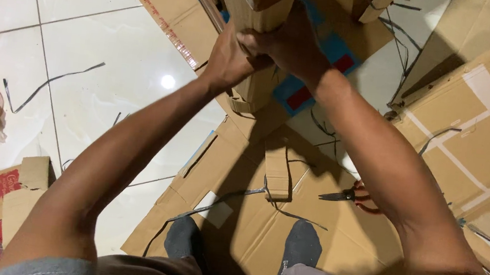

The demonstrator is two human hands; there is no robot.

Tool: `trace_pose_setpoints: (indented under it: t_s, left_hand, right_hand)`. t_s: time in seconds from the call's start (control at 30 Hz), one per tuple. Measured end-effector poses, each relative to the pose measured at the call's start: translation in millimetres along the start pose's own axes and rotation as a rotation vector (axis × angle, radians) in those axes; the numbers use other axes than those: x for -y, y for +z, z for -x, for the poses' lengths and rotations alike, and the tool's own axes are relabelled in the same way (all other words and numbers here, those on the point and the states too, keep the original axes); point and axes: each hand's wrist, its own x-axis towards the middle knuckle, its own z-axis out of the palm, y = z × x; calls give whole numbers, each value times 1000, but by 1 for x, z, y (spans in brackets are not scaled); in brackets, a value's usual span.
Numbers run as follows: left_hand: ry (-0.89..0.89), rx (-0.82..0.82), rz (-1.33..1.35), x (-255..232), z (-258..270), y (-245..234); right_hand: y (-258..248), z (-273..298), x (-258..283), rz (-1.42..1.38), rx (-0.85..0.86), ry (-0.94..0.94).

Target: Wrapping wooden furniture legs with cardboard and securing them with plastic ties

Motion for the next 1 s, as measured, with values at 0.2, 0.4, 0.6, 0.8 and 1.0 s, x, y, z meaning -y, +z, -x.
trace_pose_setpoints:
  t_s: [0.2,0.4,0.6,0.8,1.0]
  left_hand:
    - [-298,-275,-128,-26,24,16]
    - [-266,-325,-70,-1,14,30]
    - [-143,-236,65,4,7,19]
    - [-89,-228,-82,-11,7,11]
    - [-124,-341,-87,-41,-5,4]
  right_hand:
    - [2,3,9,-109,-4,78]
    - [6,2,0,-61,-106,34]
    - [11,6,-11,-128,-59,-17]
    - [34,14,-39,199,-369,102]
    - [20,21,6,-8,-246,89]
